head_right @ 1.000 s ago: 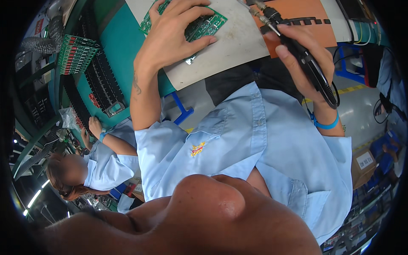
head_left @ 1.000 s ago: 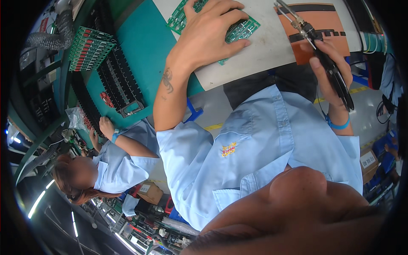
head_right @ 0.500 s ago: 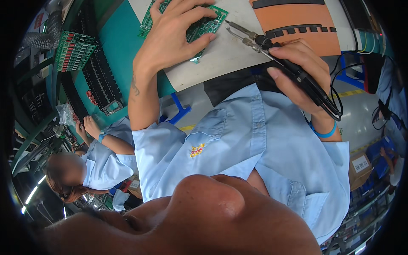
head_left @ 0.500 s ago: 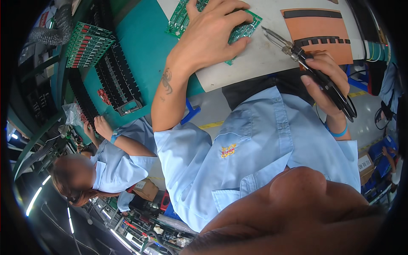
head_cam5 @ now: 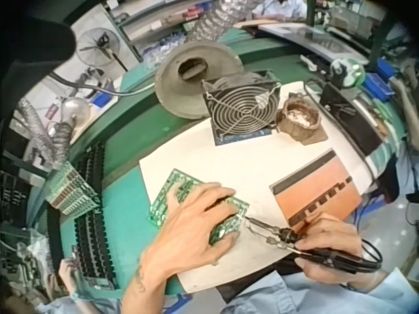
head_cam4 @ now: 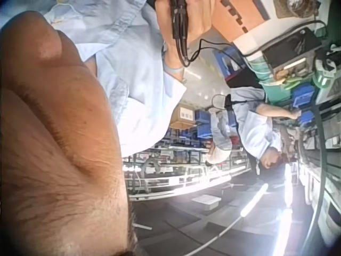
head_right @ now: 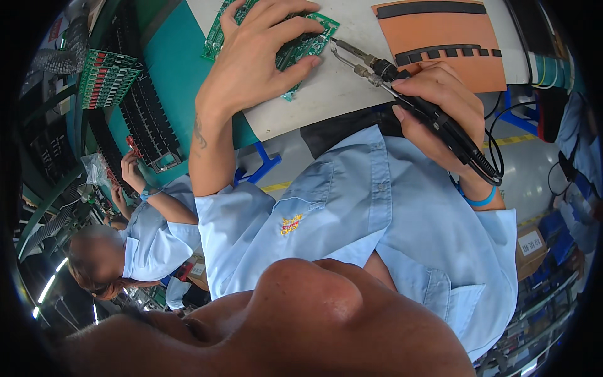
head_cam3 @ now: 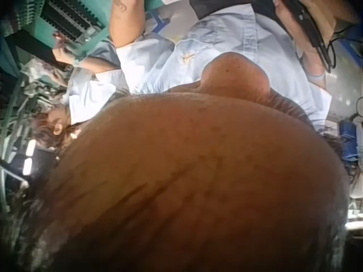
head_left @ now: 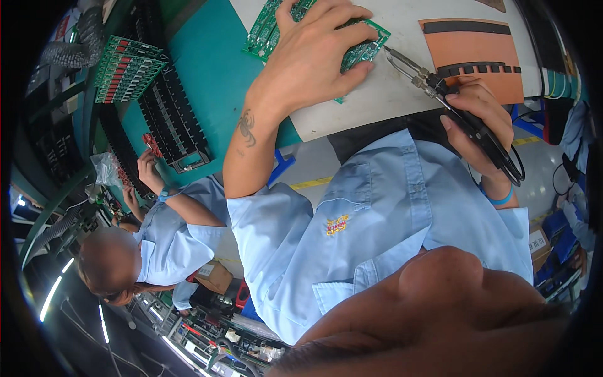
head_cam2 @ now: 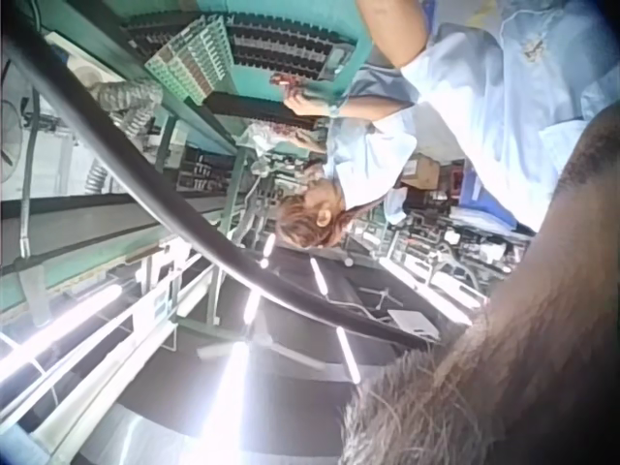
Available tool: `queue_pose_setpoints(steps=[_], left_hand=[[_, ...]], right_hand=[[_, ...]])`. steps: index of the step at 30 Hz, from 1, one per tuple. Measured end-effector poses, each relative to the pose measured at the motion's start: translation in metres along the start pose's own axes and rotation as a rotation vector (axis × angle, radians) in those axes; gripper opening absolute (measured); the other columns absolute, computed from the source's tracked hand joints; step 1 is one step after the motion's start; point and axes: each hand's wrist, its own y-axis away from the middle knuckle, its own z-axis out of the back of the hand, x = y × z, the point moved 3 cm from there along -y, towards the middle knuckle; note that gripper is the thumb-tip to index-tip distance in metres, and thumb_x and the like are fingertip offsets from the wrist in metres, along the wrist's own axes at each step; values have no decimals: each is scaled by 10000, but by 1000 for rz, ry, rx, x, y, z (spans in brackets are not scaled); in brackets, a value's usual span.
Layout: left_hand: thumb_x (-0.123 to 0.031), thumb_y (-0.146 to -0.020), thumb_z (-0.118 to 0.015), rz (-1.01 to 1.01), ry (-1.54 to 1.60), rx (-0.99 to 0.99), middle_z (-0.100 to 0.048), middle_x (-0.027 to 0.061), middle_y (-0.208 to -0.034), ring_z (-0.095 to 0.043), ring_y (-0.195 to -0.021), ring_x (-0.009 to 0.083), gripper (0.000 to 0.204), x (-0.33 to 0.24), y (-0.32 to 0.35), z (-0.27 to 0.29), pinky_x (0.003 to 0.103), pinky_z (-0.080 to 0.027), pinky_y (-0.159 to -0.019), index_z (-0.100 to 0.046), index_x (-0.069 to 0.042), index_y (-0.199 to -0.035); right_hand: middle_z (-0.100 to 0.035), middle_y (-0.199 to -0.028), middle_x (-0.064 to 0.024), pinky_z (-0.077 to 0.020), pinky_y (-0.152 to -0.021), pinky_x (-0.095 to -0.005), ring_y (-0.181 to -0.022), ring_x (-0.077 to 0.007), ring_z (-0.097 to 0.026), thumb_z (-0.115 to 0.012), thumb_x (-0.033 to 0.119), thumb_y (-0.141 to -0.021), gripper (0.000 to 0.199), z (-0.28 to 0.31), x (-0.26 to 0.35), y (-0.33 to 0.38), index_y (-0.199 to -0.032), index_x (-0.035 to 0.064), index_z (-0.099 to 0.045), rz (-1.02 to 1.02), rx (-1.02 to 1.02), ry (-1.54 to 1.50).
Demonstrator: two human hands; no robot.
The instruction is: Soldering electronic components onto printed circuit boards at a manufacturing station.
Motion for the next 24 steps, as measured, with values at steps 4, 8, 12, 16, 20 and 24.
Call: queue_pose_setpoints(steps=[4,8,12,16,20,24], left_hand=[[-275,-868,-747,27,27,19,-596,110,-1384,-491,-1340,295,344,-2,-1,2,628,-221,-1088,-709,-82,-1150],[-272,-866,-748,6,11,2,-597,110,-1382,-488,-1346,297,344,0,-1,1,625,-226,-1091,-709,-82,-1151],[-272,-864,-749,7,9,6,-595,113,-1386,-483,-1352,301,352,0,0,1,623,-217,-1103,-710,-80,-1156],[-272,-861,-749,7,15,8,-594,116,-1390,-479,-1358,305,360,1,0,1,620,-209,-1115,-710,-77,-1161],[-272,-859,-750,12,17,10,-593,119,-1394,-474,-1364,308,368,2,0,1,618,-201,-1127,-711,-75,-1167],[-272,-859,-749,36,36,26,-592,120,-1395,-474,-1364,310,368,1,-1,2,611,-204,-1128,-713,-74,-1167]], right_hand=[[-707,-911,-158,-537,-903,-421,-827,-301,-677,-762,-94,-689,398,-1,-2,-3,-1077,-33,-696,31,9,11],[-706,-911,-158,-531,-912,-428,-835,-306,-678,-764,-90,-691,398,-2,-3,-4,-1078,-31,-695,30,22,-8],[-708,-915,-162,-522,-926,-436,-851,-318,-677,-770,-81,-694,395,-2,-5,-3,-1078,-29,-696,30,14,8],[-711,-919,-162,-511,-950,-442,-873,-326,-679,-771,-75,-699,389,-2,-6,-3,-1078,-27,-699,18,20,-12],[-713,-915,-160,-499,-975,-450,-889,-330,-681,-772,-70,-702,385,-2,-4,-4,-1078,-26,-700,25,19,14],[-713,-904,-160,-487,-999,-458,-900,-332,-681,-773,-67,-700,379,-3,-5,-4,-1072,-27,-708,-1,25,-6]])
